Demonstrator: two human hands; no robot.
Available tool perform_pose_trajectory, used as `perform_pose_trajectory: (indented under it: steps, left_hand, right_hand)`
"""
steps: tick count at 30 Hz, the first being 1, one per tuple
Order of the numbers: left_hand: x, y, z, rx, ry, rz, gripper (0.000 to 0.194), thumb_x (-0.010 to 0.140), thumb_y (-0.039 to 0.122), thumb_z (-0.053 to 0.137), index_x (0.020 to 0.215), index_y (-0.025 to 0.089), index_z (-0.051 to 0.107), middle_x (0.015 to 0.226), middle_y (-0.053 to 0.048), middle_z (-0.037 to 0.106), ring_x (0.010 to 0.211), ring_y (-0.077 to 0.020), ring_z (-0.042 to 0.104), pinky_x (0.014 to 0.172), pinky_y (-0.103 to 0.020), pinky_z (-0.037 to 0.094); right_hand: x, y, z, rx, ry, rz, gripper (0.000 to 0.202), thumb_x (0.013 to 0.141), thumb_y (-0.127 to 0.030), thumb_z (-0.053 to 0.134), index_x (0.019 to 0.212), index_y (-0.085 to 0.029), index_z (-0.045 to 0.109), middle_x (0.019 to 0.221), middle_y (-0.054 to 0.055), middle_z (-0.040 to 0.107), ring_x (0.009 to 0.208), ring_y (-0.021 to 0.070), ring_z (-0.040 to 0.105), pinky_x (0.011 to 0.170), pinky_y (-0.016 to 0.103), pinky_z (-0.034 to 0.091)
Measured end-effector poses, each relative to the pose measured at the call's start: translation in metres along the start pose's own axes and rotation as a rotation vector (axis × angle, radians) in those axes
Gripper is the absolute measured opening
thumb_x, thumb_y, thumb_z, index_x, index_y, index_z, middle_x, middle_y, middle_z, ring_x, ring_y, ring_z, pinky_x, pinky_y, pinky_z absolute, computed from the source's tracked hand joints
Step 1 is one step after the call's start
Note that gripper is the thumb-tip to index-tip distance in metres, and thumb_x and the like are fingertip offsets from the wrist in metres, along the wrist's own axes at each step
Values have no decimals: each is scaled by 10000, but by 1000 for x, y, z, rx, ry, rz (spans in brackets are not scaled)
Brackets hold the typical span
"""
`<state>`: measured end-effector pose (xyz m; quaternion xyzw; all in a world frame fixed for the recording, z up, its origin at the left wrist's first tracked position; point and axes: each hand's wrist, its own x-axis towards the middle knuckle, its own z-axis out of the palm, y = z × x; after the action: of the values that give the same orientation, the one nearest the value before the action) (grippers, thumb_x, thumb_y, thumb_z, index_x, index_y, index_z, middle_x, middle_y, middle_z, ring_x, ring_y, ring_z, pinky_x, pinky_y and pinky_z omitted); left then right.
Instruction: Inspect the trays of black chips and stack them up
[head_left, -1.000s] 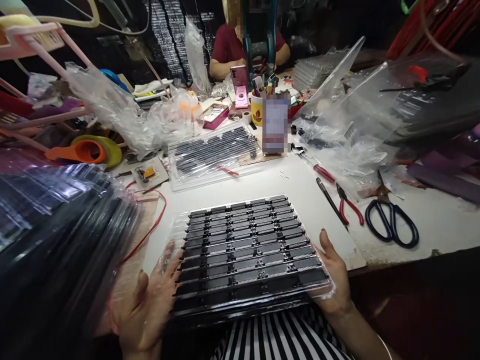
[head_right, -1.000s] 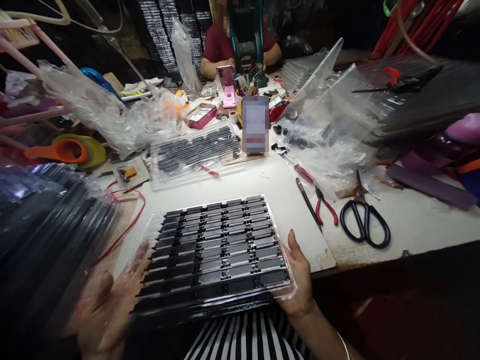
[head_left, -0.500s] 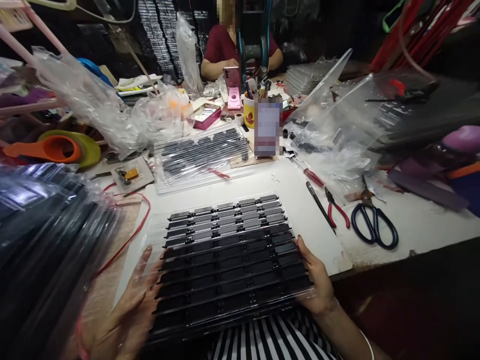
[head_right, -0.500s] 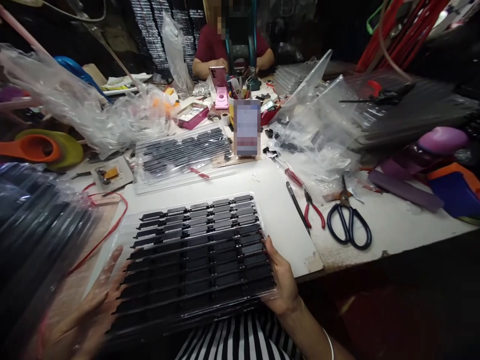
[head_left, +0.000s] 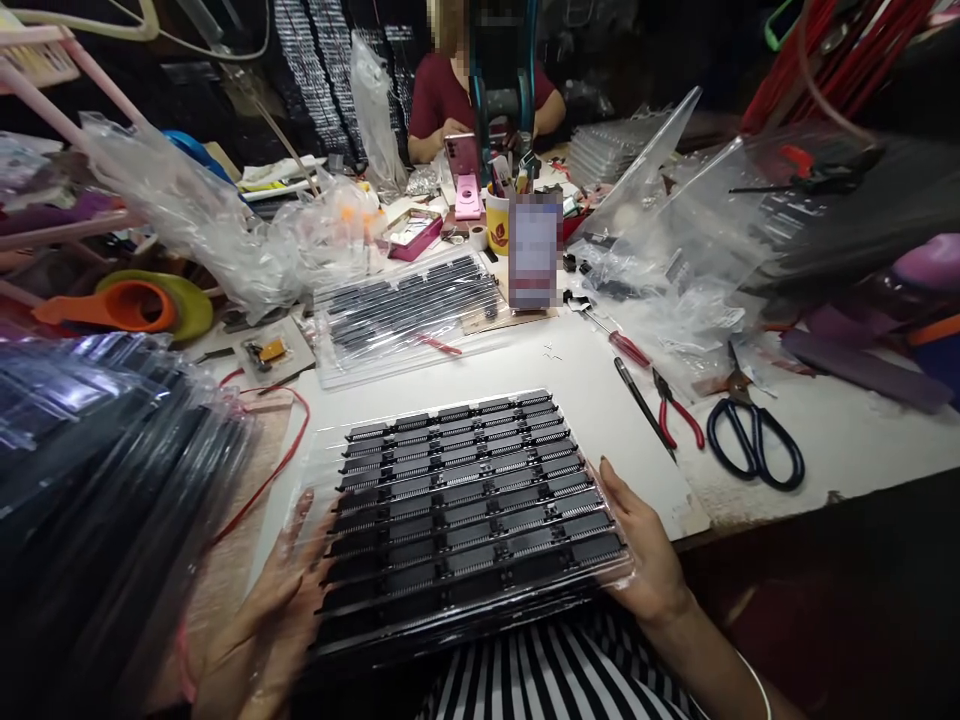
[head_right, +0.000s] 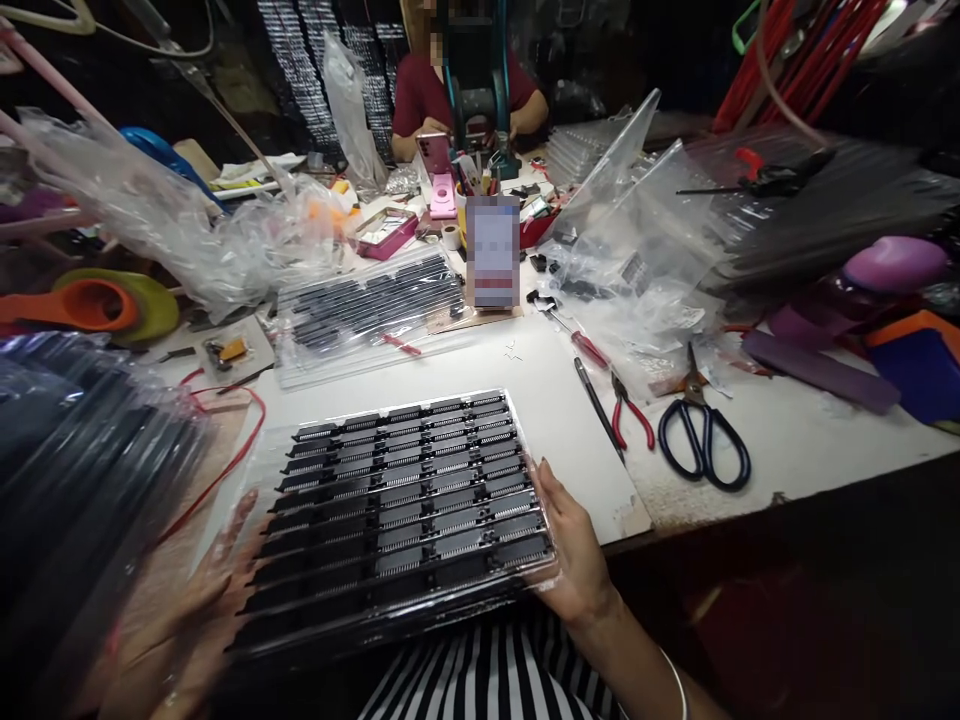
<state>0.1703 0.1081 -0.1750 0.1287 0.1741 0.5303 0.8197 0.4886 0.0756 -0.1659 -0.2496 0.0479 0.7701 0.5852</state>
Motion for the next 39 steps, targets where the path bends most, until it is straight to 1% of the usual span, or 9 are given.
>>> perform_pose_trajectory:
  steps: [2,6,9,13,19,24,28,33,39]
  left_hand:
    - [-2,5,-6,-17,-49,-41,586,948,114,133,1463,382,52,1476,34,344,1301,-115,375,1060,-243,316]
    - [-6,14,-13,94,109,-78,605,946,117,186,1464,379,17,1429,40,441,1258,-87,446,1043,-211,342]
    - [-5,14,-9,132,166,-98,614,946,121,224,1468,373,21,1349,11,544,1214,-123,510,1072,-297,346]
    - [1,7,0,229,208,-64,572,947,147,270,1466,367,178,1232,-27,641,1163,-202,567,1079,-449,345]
    - [3,2,5,233,314,-30,517,952,268,348,1452,361,253,1242,-40,633,1198,-228,539,1093,-459,327]
    - [1,3,4,268,362,-18,536,931,223,379,1442,355,287,1167,-47,668,1126,-218,593,1064,-444,368]
    - [0,4,5,299,346,-10,556,919,193,395,1443,348,288,1114,-53,682,1064,-217,625,1030,-446,406]
    - [1,4,6,333,317,19,606,902,131,412,1457,317,256,1092,-72,674,990,-199,646,959,-407,469]
    - [0,3,3,301,311,44,620,881,110,457,1447,288,274,1057,-80,662,923,-183,650,811,-332,531]
  right_hand:
    - [-3,-2,3,8,1,-45,331,960,-360,396,1140,-230,641,1041,39,717,964,180,664,969,400,450]
    - [-4,-4,3,0,-24,-23,368,969,-388,364,1157,-213,627,1051,53,712,979,188,660,970,410,446]
    - [-2,-3,-2,-1,-42,30,351,966,-371,384,1124,-195,643,1030,59,717,966,191,664,956,413,455]
    - [0,-1,-8,34,-43,58,305,935,-372,457,1039,-196,684,1000,53,726,953,198,668,952,414,462]
    - [-1,1,-10,54,-22,42,249,913,-324,503,977,-197,708,941,48,738,941,194,670,955,399,472]
    - [1,3,-9,37,-13,49,274,933,-303,466,987,-190,709,928,50,738,934,188,671,958,399,478]
    - [0,3,-10,32,3,39,275,937,-292,461,982,-197,715,908,41,742,914,185,679,965,397,478]
    - [1,2,-10,73,113,22,282,941,-253,441,949,-212,721,839,23,749,839,174,697,953,382,496]
    - [1,0,-4,96,392,-7,439,971,-249,293,897,-228,725,799,28,752,758,170,709,923,380,519]
